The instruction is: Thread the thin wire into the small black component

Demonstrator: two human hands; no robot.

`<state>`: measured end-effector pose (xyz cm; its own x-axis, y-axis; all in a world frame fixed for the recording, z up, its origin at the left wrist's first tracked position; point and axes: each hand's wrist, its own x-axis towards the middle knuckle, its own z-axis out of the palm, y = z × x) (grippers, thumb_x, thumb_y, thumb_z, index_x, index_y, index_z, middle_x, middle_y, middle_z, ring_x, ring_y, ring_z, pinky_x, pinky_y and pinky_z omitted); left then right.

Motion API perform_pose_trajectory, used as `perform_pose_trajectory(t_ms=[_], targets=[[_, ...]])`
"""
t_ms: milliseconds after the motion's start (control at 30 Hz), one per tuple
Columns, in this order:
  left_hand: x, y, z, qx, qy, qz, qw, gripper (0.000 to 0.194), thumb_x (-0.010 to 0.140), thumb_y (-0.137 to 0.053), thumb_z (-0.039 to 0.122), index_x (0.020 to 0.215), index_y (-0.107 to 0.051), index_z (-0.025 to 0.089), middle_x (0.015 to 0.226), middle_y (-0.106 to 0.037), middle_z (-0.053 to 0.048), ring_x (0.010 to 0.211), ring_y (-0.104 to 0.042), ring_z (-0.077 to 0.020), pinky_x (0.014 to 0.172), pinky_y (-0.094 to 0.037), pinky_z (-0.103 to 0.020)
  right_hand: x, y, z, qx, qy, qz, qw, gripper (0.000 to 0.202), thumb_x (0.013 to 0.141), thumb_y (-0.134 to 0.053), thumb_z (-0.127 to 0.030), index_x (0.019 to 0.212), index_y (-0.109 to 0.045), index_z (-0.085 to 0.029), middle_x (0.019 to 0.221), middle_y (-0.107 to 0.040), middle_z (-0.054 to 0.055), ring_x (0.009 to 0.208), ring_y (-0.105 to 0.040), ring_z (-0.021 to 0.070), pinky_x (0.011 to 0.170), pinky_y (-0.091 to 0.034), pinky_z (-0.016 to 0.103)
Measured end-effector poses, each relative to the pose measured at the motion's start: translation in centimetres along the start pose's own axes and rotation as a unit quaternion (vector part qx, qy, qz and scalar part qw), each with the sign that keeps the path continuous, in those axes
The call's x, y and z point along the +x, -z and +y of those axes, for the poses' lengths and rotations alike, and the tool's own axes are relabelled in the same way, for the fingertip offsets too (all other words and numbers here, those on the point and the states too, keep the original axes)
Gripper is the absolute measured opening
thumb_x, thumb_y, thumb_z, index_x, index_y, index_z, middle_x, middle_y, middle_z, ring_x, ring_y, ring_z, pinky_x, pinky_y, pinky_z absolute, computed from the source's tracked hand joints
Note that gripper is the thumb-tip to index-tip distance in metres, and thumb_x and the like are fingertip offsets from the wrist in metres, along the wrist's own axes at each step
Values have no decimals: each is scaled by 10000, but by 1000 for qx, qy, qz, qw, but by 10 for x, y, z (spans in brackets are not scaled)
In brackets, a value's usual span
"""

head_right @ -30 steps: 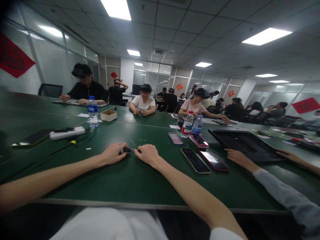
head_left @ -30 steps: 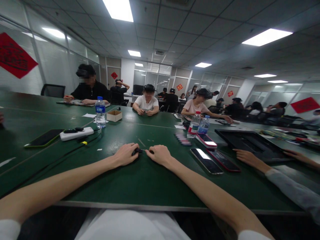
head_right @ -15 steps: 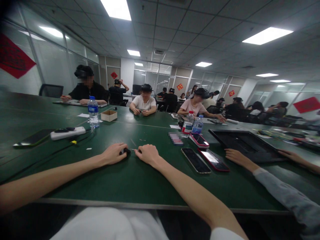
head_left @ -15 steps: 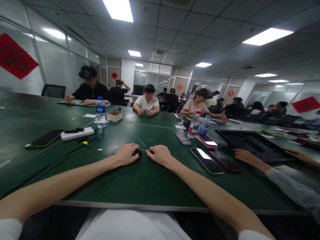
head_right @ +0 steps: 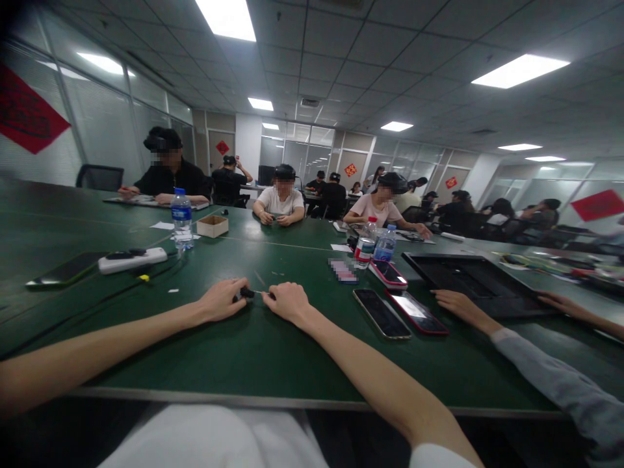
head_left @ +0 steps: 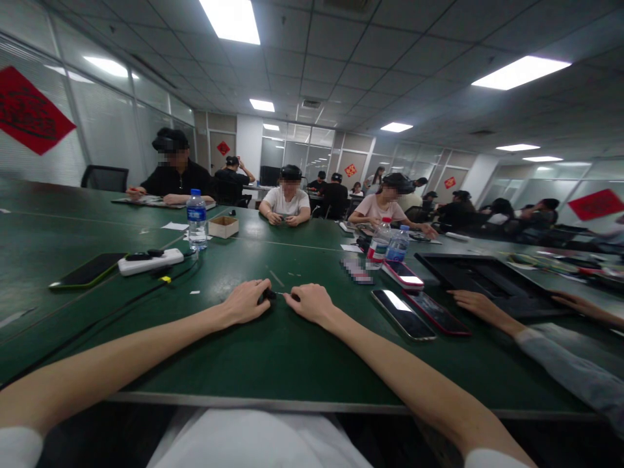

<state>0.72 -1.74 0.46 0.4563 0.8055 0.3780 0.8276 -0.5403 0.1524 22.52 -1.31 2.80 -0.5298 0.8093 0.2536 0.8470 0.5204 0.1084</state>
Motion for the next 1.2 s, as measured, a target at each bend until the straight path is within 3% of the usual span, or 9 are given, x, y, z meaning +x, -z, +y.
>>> perform_pose_trajectory(t_ms=[267,600,1033,1200], targets=[[1,-4,-2,-22,21,3,1000,226,844,-474,384,984,-464,206,820,-625,-36,721,-603,-206,653,-427,-300,-2,5,-5,-15,-9,-10,1000,574,936,-267,-581,896,-694,-199,871,-696,77,756,-633,165,655,-429,231],[1,-5,-3,-20,20,0,1000,194,861,-442,337,996,-489,207,856,-638,-52,755,-615,-209,692,-435,-310,-2,5,-5,-13,28,-7,999,567,942,-264,-565,882,-690,-195,868,-694,73,736,-623,153,659,-412,226],[0,-4,-5,-33,-53,-8,998,195,840,-474,308,1006,-496,208,885,-625,-50,806,-597,-215,702,-435,-314,-3,5,-8,2,17,24,1000,547,944,-283,-549,854,-694,-200,835,-697,61,722,-624,153,645,-411,223],[1,-4,-4,-43,-48,-10,998,207,851,-466,324,1015,-497,200,902,-625,-59,811,-597,-214,704,-436,-313,-3,4,-9,-1,18,20,1000,521,942,-304,-544,895,-698,-207,879,-703,63,766,-631,162,680,-414,232]])
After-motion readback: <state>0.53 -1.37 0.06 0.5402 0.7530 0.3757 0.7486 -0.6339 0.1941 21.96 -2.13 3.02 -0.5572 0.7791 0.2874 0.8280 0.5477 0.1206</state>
